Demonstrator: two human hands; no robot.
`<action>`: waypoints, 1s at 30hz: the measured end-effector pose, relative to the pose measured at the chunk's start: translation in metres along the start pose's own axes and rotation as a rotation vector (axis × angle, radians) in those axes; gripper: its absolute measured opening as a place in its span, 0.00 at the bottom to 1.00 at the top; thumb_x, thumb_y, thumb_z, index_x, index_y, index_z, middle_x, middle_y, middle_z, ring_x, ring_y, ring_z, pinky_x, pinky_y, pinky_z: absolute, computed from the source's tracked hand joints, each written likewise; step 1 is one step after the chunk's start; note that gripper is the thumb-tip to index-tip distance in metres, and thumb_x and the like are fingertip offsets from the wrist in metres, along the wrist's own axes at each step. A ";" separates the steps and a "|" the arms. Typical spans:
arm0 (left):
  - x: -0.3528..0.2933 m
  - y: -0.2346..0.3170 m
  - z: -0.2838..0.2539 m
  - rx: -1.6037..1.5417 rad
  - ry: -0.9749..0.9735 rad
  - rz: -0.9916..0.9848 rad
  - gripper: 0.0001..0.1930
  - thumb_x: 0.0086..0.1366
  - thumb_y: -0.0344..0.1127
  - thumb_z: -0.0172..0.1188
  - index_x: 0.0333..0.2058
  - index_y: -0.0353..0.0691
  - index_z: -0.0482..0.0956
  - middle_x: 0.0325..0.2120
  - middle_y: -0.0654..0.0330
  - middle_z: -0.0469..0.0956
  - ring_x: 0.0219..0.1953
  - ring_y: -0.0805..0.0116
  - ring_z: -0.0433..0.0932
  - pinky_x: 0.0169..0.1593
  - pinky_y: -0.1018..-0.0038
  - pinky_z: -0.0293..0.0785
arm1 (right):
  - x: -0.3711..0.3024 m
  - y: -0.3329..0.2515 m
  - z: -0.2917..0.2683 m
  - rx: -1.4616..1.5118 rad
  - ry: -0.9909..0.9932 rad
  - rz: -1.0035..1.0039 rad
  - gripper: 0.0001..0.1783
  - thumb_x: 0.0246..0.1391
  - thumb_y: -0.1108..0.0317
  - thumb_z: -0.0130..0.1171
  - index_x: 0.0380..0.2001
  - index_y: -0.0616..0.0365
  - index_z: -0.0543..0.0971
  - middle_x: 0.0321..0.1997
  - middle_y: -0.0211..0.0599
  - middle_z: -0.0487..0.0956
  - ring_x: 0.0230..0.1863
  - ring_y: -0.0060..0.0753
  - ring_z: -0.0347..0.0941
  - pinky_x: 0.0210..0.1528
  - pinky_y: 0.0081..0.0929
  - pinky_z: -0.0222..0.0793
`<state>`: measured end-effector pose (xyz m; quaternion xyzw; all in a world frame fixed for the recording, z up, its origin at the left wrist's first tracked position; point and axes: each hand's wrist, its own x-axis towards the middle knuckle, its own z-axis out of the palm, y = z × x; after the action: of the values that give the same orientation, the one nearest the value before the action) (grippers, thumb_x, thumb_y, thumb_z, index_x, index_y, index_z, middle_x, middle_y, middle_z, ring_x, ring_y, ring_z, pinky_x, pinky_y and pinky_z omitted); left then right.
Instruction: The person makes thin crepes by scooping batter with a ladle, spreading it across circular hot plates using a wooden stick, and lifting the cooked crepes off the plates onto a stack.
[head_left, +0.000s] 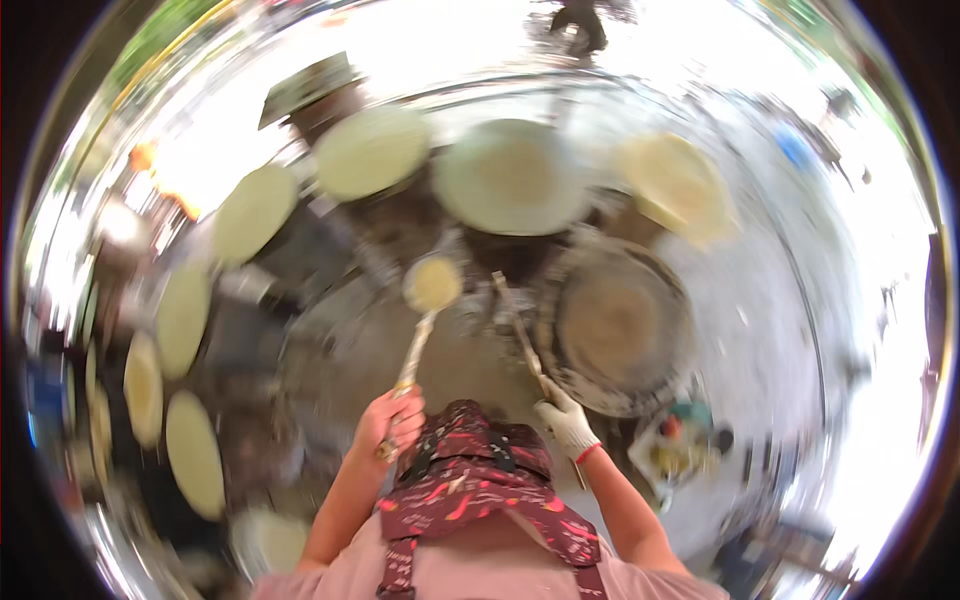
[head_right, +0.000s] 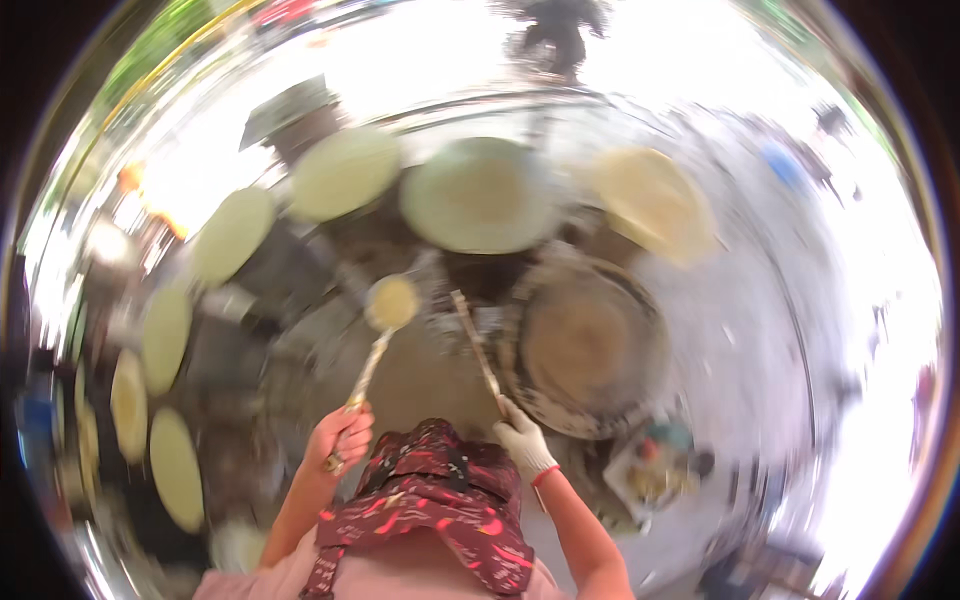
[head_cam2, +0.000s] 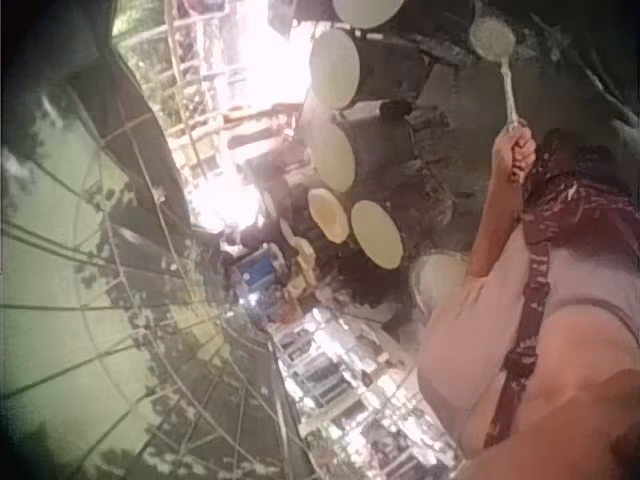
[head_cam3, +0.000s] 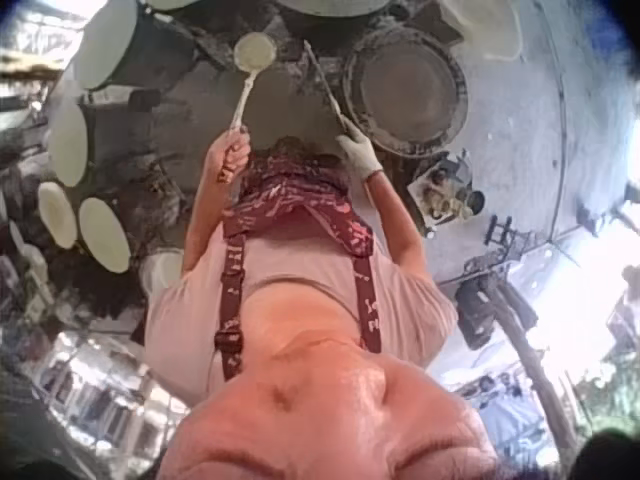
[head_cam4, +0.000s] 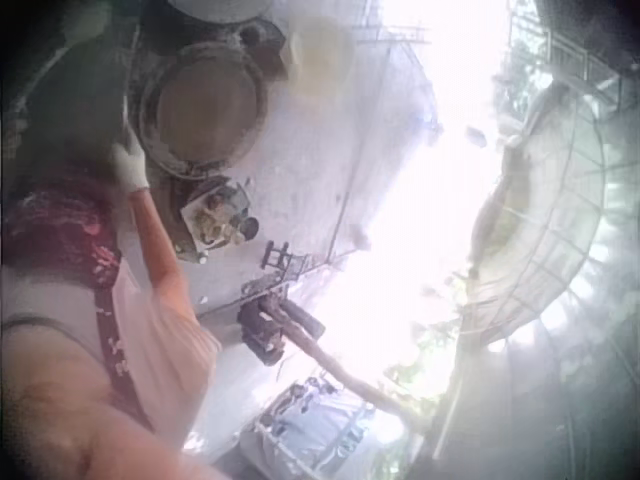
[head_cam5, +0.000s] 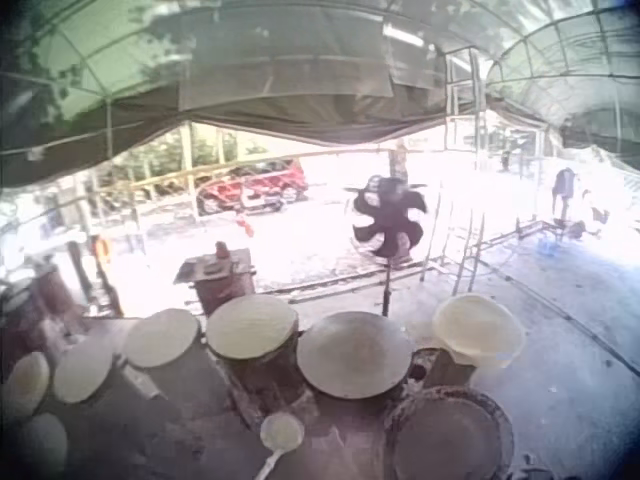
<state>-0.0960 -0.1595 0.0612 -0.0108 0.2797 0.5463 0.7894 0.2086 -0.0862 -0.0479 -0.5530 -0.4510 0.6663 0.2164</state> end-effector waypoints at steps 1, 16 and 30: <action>-0.012 -0.005 0.000 -0.024 -0.013 0.076 0.06 0.67 0.34 0.49 0.36 0.39 0.64 0.18 0.69 0.59 0.13 0.82 0.58 0.12 0.83 0.55 | 0.007 -0.015 0.011 0.002 -0.079 0.039 0.31 0.53 0.72 0.52 0.62 0.56 0.64 0.43 0.29 0.76 0.34 0.15 0.70 0.37 0.14 0.67; -0.340 -0.137 -0.190 -0.416 0.941 0.993 0.05 0.64 0.33 0.51 0.32 0.40 0.67 0.22 0.64 0.67 0.16 0.77 0.64 0.17 0.78 0.60 | -0.017 -0.020 0.399 -0.525 -0.999 -0.198 0.21 0.58 0.72 0.42 0.54 0.67 0.68 0.37 0.35 0.76 0.29 0.21 0.72 0.31 0.20 0.70; -0.518 -0.284 -0.462 0.029 1.897 0.283 0.09 0.59 0.33 0.48 0.33 0.32 0.69 0.24 0.44 0.76 0.25 0.46 0.77 0.30 0.58 0.74 | -0.207 0.236 0.797 -1.882 -1.592 -0.707 0.20 0.54 0.53 0.49 0.34 0.59 0.79 0.25 0.50 0.79 0.24 0.47 0.77 0.29 0.40 0.73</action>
<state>-0.1753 -0.8670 -0.1760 -0.4051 0.8077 0.3969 0.1613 -0.4232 -0.6549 -0.1493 0.2060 -0.8721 0.1440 -0.4199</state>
